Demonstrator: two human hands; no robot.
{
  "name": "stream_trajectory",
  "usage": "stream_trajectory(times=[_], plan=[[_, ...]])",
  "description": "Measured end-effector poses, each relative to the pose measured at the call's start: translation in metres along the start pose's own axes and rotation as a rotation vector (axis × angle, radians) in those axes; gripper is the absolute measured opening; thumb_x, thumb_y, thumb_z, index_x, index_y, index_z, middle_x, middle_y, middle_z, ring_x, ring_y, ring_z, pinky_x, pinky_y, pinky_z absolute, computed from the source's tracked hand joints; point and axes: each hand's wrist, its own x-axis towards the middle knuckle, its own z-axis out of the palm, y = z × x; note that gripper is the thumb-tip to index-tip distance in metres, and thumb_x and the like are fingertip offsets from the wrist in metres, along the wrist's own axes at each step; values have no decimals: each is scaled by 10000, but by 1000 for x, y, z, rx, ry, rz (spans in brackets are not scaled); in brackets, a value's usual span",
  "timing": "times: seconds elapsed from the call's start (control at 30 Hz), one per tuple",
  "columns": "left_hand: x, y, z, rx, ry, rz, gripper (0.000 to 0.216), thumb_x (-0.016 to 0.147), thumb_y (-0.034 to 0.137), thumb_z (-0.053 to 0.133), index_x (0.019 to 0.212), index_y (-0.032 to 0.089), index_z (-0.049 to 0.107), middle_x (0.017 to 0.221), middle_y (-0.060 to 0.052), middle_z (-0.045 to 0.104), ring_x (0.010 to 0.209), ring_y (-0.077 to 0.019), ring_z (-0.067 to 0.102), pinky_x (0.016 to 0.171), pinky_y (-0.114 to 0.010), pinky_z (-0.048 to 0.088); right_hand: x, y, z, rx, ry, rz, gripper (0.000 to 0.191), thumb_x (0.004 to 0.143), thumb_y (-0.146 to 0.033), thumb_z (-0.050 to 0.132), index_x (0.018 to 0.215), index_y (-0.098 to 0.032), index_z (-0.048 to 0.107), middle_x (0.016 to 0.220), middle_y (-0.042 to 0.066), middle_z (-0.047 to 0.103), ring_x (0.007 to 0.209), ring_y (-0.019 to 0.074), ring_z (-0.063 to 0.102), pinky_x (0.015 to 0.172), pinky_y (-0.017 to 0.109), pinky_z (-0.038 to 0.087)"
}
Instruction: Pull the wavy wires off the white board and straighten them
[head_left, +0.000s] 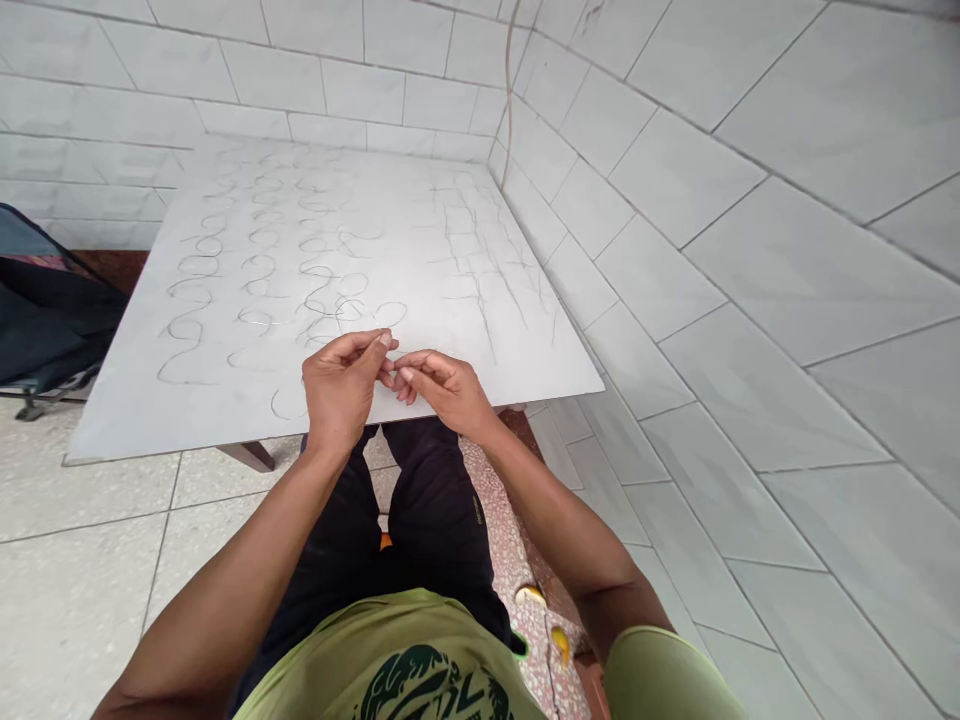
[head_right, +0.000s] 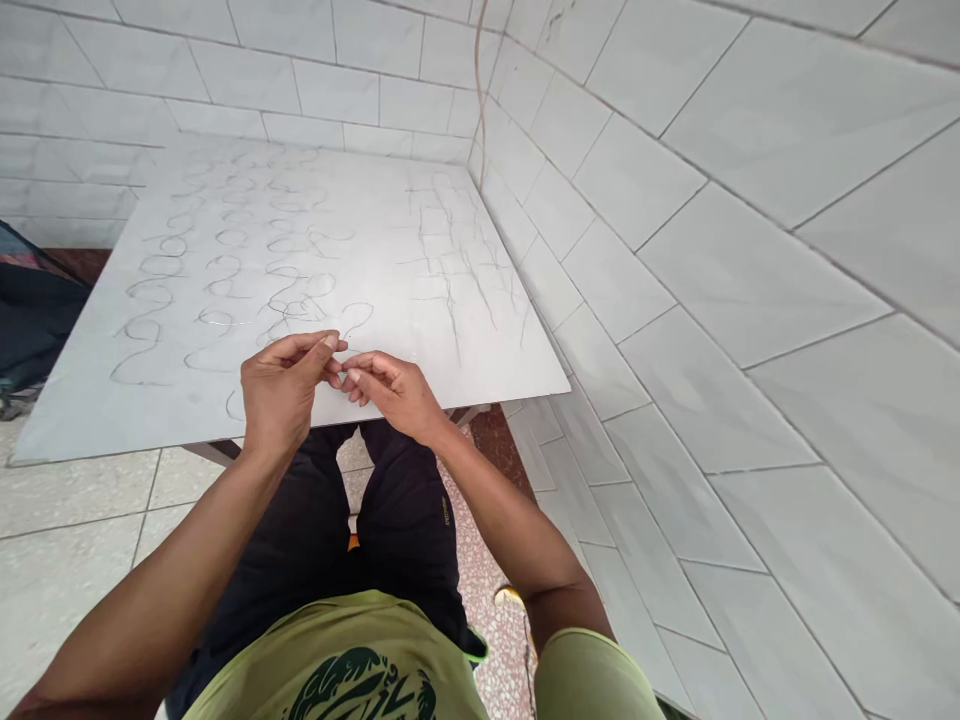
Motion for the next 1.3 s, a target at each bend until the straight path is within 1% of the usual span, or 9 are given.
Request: stream_trajectory(times=[0.17,0.33,0.53,0.6,0.7,0.77,0.9,1.0,1.3], plan=[[-16,11,2,-191,19,-181,221,776,342,880,888,161,822,1008,-92,780,656,-93,599,507,-204,480,7,-4,4,55,179,-15,379,946,-590,673,954,-212,690,841,18,721,706,141,660,646,285,564],[-47,17,-9,-225,-101,-383,458,814,363,872,1227,193,766,1217,-143,767,851,-181,733,557,-217,550,4,-17,-4,-91,166,-74,346,996,-560,604,923,-225,652,880,11,689,784,143,659,692,276,557],[-102,35,-46,34,-650,-664,481,926,549,718,1253,199,760,947,-143,808,574,-219,723,362,-257,478,-7,-34,-16,-273,67,-51,277,1041,-427,535,881,-216,616,841,5,671,759,142,639,687,276,502],[-108,47,-58,207,-540,-468,407,943,539,698,1193,231,786,927,-106,805,581,-191,700,406,-258,501,-12,-42,-17,-381,-11,-61,238,1040,-336,518,857,-211,603,825,-2,659,746,136,612,686,274,460],[-94,61,-66,574,-109,-4,364,929,475,743,1237,282,768,1067,-69,796,765,-189,721,571,-261,551,-16,-52,-14,-528,-143,-115,233,1023,-247,504,802,-204,565,773,-20,592,710,125,526,665,271,379],[-77,60,-67,697,-109,113,426,920,485,751,1297,286,737,1248,-74,756,957,-231,727,653,-277,560,-18,-55,-9,-565,-223,-148,244,1020,-231,498,780,-203,535,738,-34,526,678,116,462,652,272,338],[-53,37,-63,510,-317,-59,309,926,498,743,1091,250,822,982,-57,809,885,-229,748,784,-328,595,-19,-49,2,-573,-340,-164,245,1023,-223,493,780,-201,517,726,-44,475,659,112,414,653,275,309],[-51,21,-60,348,-280,-139,253,918,470,759,910,232,846,840,-53,800,754,-209,739,756,-344,610,-22,-39,8,-541,-311,-96,238,1028,-270,517,804,-199,554,735,-40,519,669,116,441,652,270,316],[-57,13,-66,167,-147,-217,272,961,395,698,1154,229,791,1060,-73,799,895,-199,738,793,-323,592,-32,-20,23,-306,-222,66,263,1027,-354,547,856,-183,652,834,5,676,770,137,583,720,253,417]])
